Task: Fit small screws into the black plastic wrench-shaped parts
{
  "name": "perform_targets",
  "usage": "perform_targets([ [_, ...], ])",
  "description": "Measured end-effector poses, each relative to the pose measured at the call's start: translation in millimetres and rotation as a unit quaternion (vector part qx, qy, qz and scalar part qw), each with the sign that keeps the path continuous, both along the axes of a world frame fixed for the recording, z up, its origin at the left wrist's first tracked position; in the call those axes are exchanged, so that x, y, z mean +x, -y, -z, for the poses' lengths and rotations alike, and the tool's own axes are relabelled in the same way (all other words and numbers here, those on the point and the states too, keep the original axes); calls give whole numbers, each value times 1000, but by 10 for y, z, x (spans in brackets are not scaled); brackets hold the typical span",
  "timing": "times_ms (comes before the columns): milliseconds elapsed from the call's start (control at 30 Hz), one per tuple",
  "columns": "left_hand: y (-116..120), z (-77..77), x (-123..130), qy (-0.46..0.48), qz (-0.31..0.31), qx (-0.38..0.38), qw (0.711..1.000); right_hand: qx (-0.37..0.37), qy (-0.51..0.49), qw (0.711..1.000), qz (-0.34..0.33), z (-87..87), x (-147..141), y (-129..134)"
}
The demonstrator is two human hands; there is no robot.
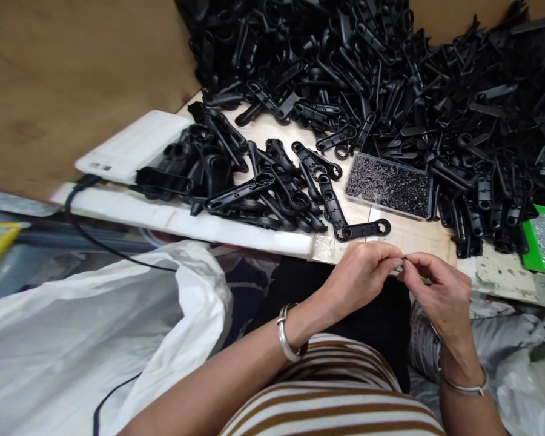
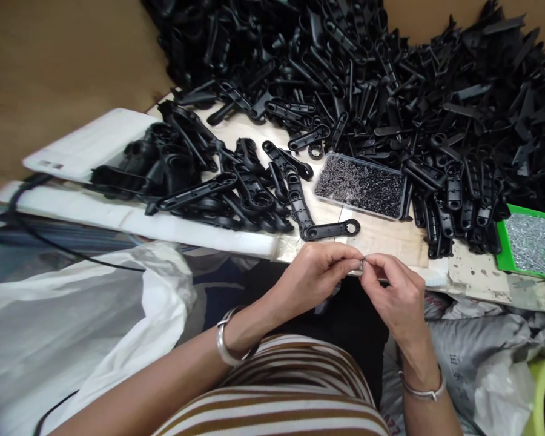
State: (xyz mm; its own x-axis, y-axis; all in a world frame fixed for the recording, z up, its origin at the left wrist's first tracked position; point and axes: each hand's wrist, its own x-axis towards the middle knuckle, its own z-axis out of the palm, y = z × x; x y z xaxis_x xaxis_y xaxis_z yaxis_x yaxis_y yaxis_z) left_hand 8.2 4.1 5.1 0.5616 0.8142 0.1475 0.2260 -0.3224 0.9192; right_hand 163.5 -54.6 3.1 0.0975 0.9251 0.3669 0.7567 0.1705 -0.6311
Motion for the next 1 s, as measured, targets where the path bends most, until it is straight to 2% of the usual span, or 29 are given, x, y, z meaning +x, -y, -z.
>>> perform_targets([
  [67,-8,-17,-58,-23,15,48,998,12,15,1000,-5,8,-13,-22],
  [133,-32,-32,-142,-67,5,134,989,7,5,1000,-4,22,-15,-44],
  [233,-109,-24,-264,-191,-64,274,940,-2,-11,1000,12,55,5,-71],
  [333,-202,35,-310,-290,-108,342,887,-8,-12,1000,24,86,37,-88],
  [400,-232,79,-297,-299,-115,357,878,-10,-13,999,29,91,59,-89],
  [500,-193,111,-259,-273,-116,361,884,-7,0,999,32,64,100,-74],
  [700,-46,90,-210,-247,-53,340,906,18,83,996,19,-17,164,-56],
  [833,-74,90,-197,-260,-37,326,908,22,133,991,-3,-40,143,-103],
  [1000,-94,60,-216,-261,-30,344,902,13,149,988,-25,-34,136,-176],
])
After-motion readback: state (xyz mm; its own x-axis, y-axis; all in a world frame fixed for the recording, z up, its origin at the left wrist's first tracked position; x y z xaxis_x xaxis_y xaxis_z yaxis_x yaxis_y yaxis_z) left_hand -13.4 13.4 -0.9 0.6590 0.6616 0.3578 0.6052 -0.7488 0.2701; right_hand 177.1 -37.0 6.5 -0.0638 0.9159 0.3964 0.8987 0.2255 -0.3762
